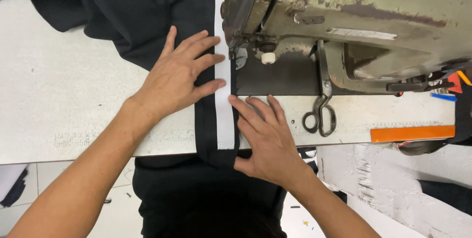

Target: The person cuts a piece of black fabric with scissors and then carefully aligns and applies a white strip along its edge on a work table.

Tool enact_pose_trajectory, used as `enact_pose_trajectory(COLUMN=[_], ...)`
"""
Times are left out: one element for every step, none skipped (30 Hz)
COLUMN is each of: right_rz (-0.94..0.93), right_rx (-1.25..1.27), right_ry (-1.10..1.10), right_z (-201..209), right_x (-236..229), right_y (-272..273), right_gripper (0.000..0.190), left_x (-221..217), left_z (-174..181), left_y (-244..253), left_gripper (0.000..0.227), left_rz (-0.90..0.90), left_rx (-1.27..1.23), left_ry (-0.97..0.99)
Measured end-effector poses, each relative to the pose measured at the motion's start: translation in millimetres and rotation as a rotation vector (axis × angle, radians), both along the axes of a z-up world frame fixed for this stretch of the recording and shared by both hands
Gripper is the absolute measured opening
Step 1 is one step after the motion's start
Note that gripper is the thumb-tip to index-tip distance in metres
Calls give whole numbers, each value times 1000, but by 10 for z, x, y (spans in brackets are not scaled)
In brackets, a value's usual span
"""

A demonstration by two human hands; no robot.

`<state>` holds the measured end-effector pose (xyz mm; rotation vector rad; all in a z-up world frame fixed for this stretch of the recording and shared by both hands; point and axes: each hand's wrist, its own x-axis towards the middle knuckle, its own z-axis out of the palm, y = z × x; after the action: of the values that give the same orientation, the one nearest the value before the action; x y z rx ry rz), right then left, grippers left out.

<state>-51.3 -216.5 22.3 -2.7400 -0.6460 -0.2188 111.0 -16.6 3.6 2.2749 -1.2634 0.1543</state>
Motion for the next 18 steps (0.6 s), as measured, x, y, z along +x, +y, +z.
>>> enact_pose_trajectory(right_rz=[-3,-3,-8,-12,-12,-21,-28,-26,-33,-39,-38,-40,-37,-31,-39,-46,-45,-46], right_rx=[1,1,-10,-20,-18,-24,-32,-33,-20,-6,-3,1,3,5,8,12,13,10], right_ry=[9,0,-10,-20,-17,0,0,-14,2,18,20,19,2,-14,-21,-29,-34,-52], right_z=[0,7,10,12,7,8,16,23,27,27,21,17,23,26,25,20,16,8], right_x=[33,71,76,77,82,82,134,146,142,137,116,91,121,124,113,103,95,89], right_y=[-3,-10,-7,-4,1,7,3,-4,0,5,8,13,13,13,16,15,17,16], right_gripper=[41,41,44,49,49,45,41,41,39,36,36,35,34,34,34,34,34,35], left_x=[37,97,122,144,198,247,345,415,468,519,464,406,386,250,108,-32,-159,-282], left_z=[11,14,1,-14,8,35,93,119,141,160,238,318,437,471,495,514,454,389], left_y=[-6,-14,-14,-13,15,44,67,156,259,363,458,554,654,723,788,847,921,992], left_gripper=[45,45,48,50,50,50,50,50,44,39,39,35,31,31,12,13,13,12], left_rz=[-3,-3,-6,-9,-9,-17,-22,-19,3,25,26,-10,-39,-31,-61,-91,-91,-144], left_rx=[-6,-6,15,36,39,77,112,111,168,224,228,283,338,341,274,204,205,226], left_ry=[-6,-15,-26,-38,-35,-76,-135,-149,-314,-480,-478,-472,-481,-495,-647,-797,-802,-729])
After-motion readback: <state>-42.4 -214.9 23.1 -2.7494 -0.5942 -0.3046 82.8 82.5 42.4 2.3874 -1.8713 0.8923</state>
